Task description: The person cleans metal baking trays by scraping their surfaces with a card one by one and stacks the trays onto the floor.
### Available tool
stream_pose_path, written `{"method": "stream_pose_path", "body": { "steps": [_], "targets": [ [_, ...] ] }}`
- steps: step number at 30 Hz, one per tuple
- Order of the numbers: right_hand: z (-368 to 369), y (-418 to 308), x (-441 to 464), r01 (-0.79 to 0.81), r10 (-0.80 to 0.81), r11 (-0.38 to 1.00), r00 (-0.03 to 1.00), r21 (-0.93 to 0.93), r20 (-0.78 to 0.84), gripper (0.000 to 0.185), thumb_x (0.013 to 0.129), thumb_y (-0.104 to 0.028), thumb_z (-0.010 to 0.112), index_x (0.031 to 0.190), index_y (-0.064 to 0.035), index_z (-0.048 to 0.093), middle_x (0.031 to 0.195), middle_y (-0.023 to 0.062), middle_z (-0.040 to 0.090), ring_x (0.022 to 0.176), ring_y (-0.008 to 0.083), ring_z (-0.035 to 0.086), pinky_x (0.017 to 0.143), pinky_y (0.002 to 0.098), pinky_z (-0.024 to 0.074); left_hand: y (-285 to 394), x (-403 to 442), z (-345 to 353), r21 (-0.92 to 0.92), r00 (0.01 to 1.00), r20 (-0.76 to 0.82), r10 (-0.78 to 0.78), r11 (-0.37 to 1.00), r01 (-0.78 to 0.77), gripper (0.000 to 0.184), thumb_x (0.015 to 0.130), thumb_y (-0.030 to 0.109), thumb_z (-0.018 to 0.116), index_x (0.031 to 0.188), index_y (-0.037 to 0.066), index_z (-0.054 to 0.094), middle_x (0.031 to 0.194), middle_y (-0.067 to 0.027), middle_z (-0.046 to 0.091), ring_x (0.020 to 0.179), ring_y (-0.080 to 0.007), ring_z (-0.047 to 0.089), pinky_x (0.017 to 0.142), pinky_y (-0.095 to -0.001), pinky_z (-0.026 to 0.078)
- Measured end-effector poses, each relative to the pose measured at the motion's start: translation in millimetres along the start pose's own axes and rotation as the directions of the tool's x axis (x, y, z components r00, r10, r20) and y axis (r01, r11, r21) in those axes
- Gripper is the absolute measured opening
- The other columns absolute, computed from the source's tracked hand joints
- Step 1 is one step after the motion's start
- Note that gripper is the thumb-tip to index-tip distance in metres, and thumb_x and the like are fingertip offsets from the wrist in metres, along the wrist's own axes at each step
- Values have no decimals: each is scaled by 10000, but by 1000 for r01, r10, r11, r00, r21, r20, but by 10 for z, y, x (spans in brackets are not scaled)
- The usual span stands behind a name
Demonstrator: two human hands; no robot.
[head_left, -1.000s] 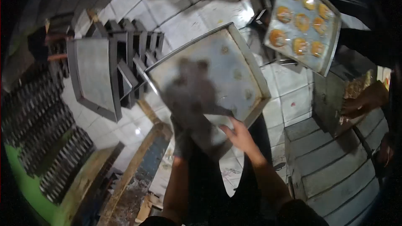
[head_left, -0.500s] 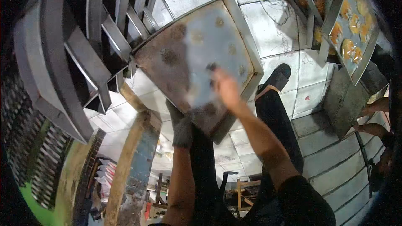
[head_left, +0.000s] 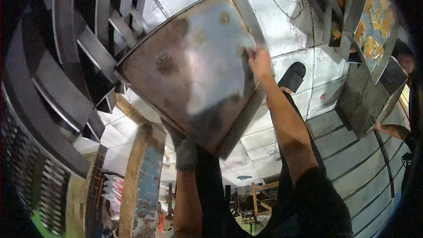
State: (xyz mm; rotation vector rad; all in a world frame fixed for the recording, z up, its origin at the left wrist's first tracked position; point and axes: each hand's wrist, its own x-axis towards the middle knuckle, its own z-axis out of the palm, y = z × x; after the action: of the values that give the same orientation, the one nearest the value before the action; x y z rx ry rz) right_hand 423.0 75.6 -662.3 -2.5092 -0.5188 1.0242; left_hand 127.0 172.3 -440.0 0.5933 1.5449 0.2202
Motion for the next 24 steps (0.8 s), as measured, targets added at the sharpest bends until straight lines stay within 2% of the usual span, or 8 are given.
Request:
{"method": "stream_pose_path", "body": {
  "steps": [2, 3, 4, 9, 14, 16, 18, 24],
  "targets": [
    [-482, -1142, -480, -23, -67, 986, 855, 166, 515, 379, 964, -141, 609, 1308, 15, 637, 1148, 267, 709, 1072, 378, 699, 961, 479, 539, -41, -14, -37, 22, 1000, -4, 28, 999, -28, 896, 929, 18, 651, 1663, 166, 160, 1429, -94, 508, 1142, -234, 573, 915, -364, 537],
    [-8, -1017, -881, 596, -568, 803, 770, -9, 290, 423, 945, -124, 594, 1352, -13, 618, 1289, 247, 663, 1178, 392, 650, 1064, 490, 488, -53, -1, -20, 25, 999, -3, 43, 999, -43, 895, 931, 24, 654, 1663, 162, 158, 1430, -93, 507, 1140, -233, 572, 918, -367, 535],
    [-238, -1679, -1149, 659, -644, 752, 740, -20, 193, 409, 933, -100, 574, 1334, -53, 639, 1351, 234, 629, 1220, 422, 614, 1106, 482, 467, -66, -2, -11, 27, 998, -5, 56, 998, -56, 895, 933, 29, 658, 1663, 158, 157, 1431, -93, 507, 1137, -232, 571, 921, -370, 533],
    [-201, -2176, -326, 139, -199, 965, 940, 221, 278, 371, 884, -28, 624, 1250, -31, 687, 1278, 279, 637, 1249, 446, 581, 1103, 562, 432, -304, 15, -203, 130, 979, -3, 202, 971, -200, 895, 943, 57, 673, 1664, 138, 147, 1435, -90, 503, 1123, -229, 567, 936, -385, 525],
    [-29, -2001, -787, 590, -590, 805, 807, 60, -23, 369, 836, -19, 640, 1202, -42, 687, 1234, 248, 664, 1145, 402, 651, 967, 463, 535, -36, -104, -3, 138, 999, -20, 28, 990, -25, 937, 927, 66, 721, 1666, 133, 148, 1501, -82, 460, 1149, -226, 541, 973, -387, 503],
    [52, -1599, 7, 289, -290, 957, 956, 33, 40, 399, 810, -30, 651, 1208, -39, 685, 1215, 238, 671, 1106, 425, 649, 923, 476, 538, 255, -90, 206, 54, 999, -40, -5, 999, 7, 967, 897, 26, 742, 1665, 145, 168, 1506, -71, 452, 1117, -216, 538, 945, -373, 503],
    [283, -846, 805, 376, -374, 924, 856, -66, -357, 374, 821, -11, 693, 1194, -1, 666, 1045, 247, 689, 955, 423, 677, 857, 498, 541, 181, -87, 163, -4, 1000, -16, -21, 1000, 21, 990, 880, 0, 735, 1669, 168, 161, 1566, -64, 401, 1164, -230, 538, 969, -367, 500],
    [-85, -948, 399, 94, -95, 995, 994, 16, 49, 171, 915, -95, 673, 1039, 18, 706, 933, 249, 698, 870, 405, 693, 773, 490, 543, 26, -11, 393, 12, 969, -202, 140, 990, -141, 925, 884, -22, 652, 1660, 179, 190, 1579, -66, 386, 1218, -240, 520, 1013, -385, 483]
  ]
}}
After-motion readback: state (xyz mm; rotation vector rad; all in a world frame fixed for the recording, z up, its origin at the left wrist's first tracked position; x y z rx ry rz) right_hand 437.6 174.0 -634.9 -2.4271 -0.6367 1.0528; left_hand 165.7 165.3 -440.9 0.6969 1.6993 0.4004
